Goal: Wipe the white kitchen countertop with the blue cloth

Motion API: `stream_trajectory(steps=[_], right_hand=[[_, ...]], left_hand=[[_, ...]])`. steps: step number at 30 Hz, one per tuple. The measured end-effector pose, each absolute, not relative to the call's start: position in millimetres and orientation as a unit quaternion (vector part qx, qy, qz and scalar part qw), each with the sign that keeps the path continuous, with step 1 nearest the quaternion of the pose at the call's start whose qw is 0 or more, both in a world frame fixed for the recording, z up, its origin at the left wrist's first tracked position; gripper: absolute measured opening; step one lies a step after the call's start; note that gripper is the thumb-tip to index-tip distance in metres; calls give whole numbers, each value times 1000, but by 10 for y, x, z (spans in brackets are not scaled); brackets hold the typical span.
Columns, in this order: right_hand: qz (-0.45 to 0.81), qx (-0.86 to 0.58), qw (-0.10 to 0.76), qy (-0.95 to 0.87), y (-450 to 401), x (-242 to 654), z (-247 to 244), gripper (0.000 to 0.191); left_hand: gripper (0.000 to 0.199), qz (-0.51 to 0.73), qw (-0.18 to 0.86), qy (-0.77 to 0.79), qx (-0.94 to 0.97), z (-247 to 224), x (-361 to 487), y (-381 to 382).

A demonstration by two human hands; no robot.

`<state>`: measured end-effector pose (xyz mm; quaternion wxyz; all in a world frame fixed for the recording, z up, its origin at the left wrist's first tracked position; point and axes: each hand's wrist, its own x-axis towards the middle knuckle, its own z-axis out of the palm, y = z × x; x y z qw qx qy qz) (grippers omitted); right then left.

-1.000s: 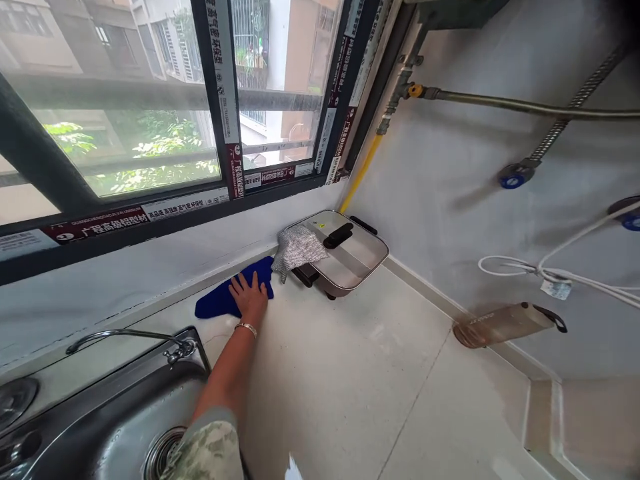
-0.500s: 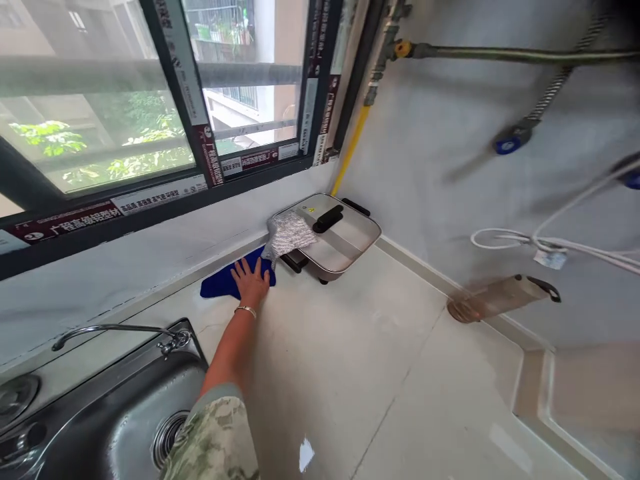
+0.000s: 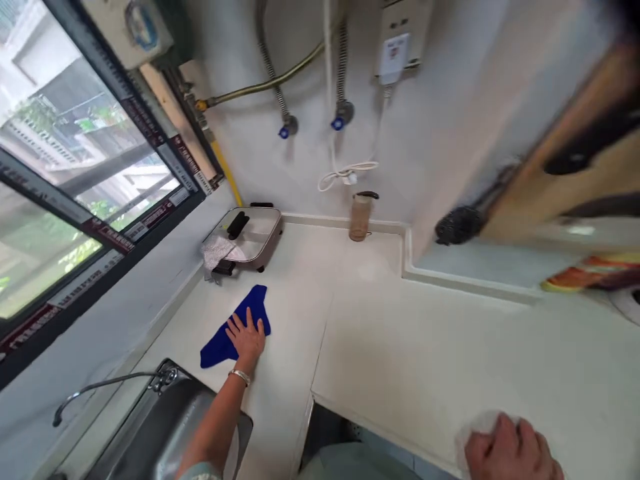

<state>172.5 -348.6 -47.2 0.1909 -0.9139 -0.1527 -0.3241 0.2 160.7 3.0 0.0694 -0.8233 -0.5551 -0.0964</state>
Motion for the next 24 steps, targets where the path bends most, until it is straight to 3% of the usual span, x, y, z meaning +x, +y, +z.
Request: stream_trajectory(steps=[11, 24], right_hand=[[-287, -942, 108, -137, -3428, 1659, -520, 56], [-205, -967, 110, -101, -3367, 1640, -371, 58]], left_hand=[[62, -115, 31, -391, -913, 27, 832, 251], [70, -104, -73, -106, -986, -29, 1004, -1266]])
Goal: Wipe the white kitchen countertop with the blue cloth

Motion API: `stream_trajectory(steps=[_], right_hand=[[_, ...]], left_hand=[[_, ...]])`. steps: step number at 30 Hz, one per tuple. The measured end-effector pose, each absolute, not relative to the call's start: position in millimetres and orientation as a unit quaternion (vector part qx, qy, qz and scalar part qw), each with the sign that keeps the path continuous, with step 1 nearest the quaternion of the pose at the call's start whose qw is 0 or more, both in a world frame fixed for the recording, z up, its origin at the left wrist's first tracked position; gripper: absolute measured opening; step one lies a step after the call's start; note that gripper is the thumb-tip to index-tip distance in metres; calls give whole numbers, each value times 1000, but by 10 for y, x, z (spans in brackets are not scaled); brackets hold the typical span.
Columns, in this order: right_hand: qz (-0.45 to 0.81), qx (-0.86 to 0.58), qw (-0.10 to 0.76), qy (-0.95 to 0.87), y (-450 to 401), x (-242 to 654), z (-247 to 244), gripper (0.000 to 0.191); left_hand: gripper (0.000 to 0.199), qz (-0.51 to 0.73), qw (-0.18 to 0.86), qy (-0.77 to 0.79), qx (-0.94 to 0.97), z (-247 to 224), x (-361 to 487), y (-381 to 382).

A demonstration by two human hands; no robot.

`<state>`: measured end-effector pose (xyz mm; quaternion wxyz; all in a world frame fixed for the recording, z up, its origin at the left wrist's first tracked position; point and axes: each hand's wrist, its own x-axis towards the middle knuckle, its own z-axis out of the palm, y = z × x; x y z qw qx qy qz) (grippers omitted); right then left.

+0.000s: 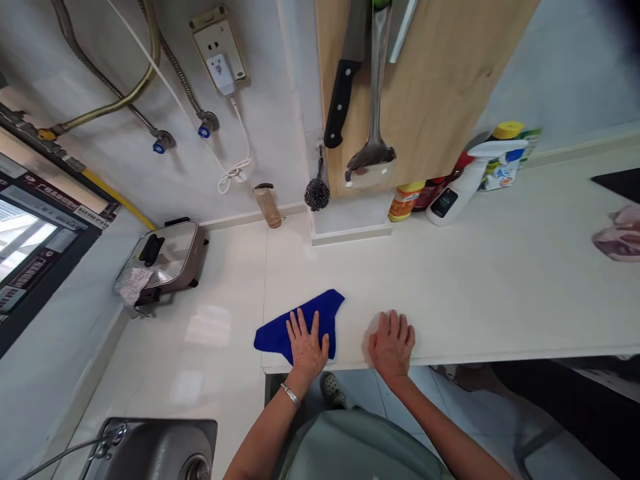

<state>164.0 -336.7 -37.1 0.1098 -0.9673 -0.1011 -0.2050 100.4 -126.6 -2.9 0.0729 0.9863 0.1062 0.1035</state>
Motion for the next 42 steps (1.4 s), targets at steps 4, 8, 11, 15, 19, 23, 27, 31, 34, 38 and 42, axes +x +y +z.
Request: stream_trajectory(steps=[4, 8, 11, 15, 19, 23, 27, 31, 34, 38, 42], right_hand=[[-197, -966, 126, -111, -3407, 1640, -340, 59], [-215, -956, 157, -128, -3475, 1627, -380, 62], [-240, -946, 175, -132, -3496, 1631, -459, 60], [-258, -936, 188, -148, -3499, 1641, -528, 61], [-260, -935, 181, -158, -3518, 1630, -525, 64], [-250, -936, 187, -161, -3527, 1617, -503, 66], [-250, -938, 184, -156, -3524, 1612, -476, 63], [-247, -939, 180, -160, -3531, 1616, -466, 64], [-251, -937, 179, -162, -3544, 1624, -480, 65], [-256, -935, 180, -165, -3559, 1624, -498, 64], [-254, -933, 194, -168, -3568, 1606, -478, 62]], left_hand=[[70, 77, 100, 23, 992, 42, 966, -1446], [70, 56, 112, -3, 992, 83, 849, -1467], [69, 40, 115, -18, 992, 87, 750, -1383], [63, 20, 115, -16, 993, 144, 647, -1124], [57, 17, 91, 56, 994, 240, 472, -709], [53, 25, 57, 176, 982, 273, 97, -295], [53, 36, 38, 272, 961, 249, -397, -187], [53, 52, 20, 330, 942, 209, -861, -434], [54, 54, 6, 361, 931, 168, -1225, -698], [58, 52, -20, 351, 935, 74, -1874, -994], [71, 58, -50, 324, 943, -64, -2594, -1208]])
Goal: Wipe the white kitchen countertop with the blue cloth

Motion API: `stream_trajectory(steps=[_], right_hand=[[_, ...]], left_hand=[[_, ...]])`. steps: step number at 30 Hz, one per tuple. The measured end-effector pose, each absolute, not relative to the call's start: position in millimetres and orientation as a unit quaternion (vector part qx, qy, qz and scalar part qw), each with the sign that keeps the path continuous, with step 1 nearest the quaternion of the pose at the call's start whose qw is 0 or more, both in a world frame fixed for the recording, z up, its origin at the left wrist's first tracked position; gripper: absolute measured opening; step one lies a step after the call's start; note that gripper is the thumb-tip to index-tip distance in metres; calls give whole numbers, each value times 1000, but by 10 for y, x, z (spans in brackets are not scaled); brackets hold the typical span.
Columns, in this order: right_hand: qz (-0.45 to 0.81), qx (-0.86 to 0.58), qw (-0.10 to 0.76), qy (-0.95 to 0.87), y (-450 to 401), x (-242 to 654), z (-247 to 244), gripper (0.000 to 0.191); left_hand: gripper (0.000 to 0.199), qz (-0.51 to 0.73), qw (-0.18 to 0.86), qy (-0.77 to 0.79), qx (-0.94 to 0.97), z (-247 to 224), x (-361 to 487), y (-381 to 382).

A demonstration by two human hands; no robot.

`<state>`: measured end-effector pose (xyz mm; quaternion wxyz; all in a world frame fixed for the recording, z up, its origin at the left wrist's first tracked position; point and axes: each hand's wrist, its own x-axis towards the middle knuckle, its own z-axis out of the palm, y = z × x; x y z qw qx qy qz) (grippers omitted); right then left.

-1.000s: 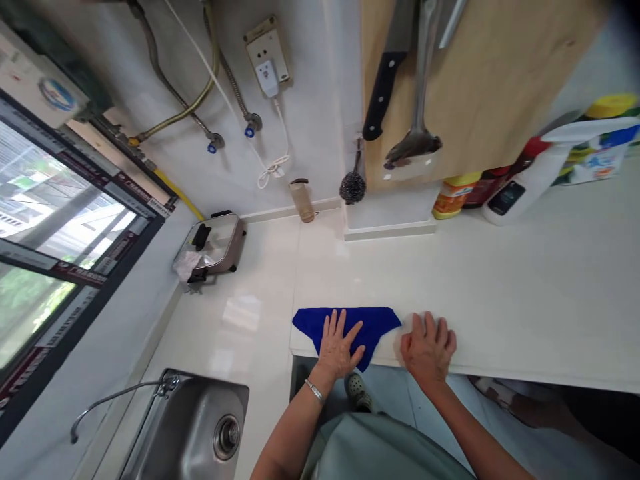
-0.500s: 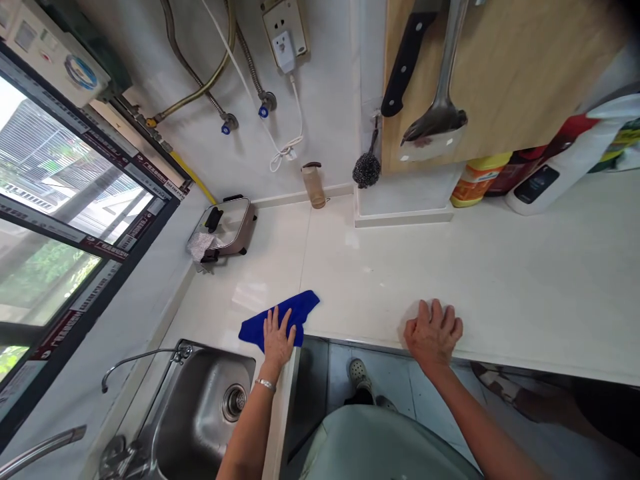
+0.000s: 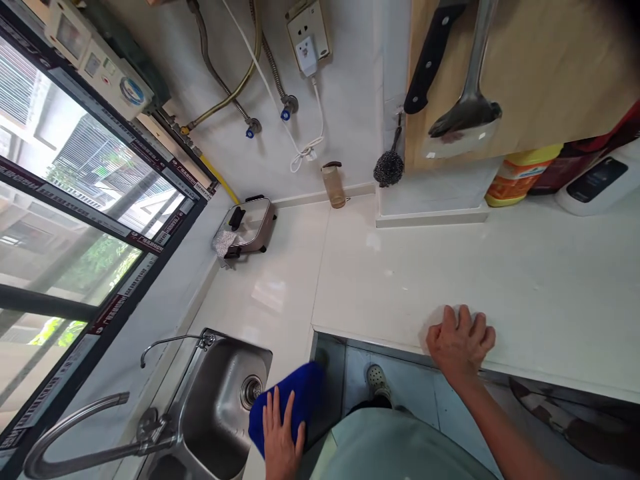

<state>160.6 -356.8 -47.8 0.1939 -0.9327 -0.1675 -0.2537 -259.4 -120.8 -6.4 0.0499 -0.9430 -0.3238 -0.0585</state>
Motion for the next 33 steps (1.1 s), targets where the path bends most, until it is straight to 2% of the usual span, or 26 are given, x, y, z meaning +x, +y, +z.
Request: stream_trajectory(steps=[3, 6, 20, 33], right_hand=[[-241, -932, 207, -177, -3568, 1590, -453, 60], [-227, -935, 211, -174, -3555, 1582, -439, 57], [-232, -932, 231, -155, -3485, 1564, -254, 54], [-258, -941, 169, -141, -3433, 1587, -364, 52]], left_hand=[[78, -60, 61, -320, -944, -133, -2895, -1296], [79, -61, 60, -331, -940, -124, -2856, -1299], [53, -62, 16, -314, -947, 117, -1393, -515], [52, -124, -3, -409, -904, 129, -535, 484]])
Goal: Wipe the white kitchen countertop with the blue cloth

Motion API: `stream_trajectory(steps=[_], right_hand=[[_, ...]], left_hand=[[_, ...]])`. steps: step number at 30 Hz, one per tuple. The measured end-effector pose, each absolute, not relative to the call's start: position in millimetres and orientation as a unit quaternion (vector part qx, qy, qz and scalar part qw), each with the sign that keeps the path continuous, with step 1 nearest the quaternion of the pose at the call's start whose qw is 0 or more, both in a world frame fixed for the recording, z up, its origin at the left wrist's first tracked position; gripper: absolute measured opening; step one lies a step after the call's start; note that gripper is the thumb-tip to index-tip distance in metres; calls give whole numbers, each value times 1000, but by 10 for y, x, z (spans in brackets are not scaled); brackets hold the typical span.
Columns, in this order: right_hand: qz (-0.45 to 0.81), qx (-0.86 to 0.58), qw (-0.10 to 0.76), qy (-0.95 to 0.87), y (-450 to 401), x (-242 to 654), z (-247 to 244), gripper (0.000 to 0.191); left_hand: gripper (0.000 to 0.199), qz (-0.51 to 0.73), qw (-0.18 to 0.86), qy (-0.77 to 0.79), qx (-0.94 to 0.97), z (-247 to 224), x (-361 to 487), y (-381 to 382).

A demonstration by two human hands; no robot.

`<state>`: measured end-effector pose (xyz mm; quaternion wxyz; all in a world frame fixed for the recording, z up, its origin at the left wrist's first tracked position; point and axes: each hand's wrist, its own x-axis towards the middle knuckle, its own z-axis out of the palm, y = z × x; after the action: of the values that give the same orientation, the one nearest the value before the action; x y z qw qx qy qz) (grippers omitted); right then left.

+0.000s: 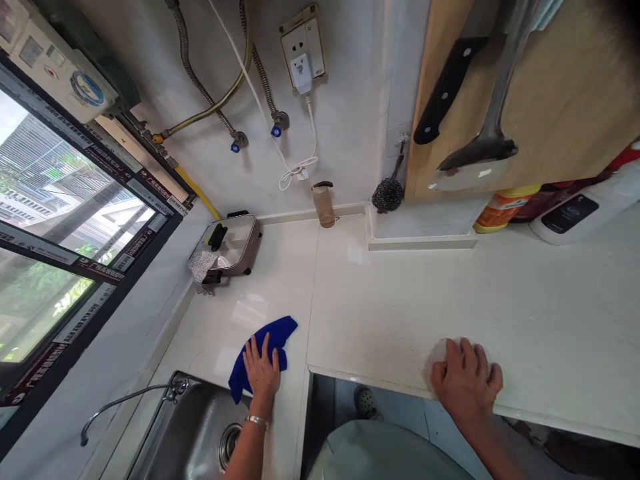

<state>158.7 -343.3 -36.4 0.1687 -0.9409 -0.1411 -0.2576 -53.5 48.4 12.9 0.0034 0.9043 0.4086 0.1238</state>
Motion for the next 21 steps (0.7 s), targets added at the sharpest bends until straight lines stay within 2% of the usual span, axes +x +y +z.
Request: stream_trajectory(steps=[10, 21], right_hand=[[-270, -946, 119, -135, -3387, 1621, -518, 54], [-256, -951, 118, -128, -3441, 1647, -624, 53]], left_hand=[[53, 153, -8, 443, 883, 143, -44, 1426], [56, 173, 0, 475, 863, 174, 479, 2185]])
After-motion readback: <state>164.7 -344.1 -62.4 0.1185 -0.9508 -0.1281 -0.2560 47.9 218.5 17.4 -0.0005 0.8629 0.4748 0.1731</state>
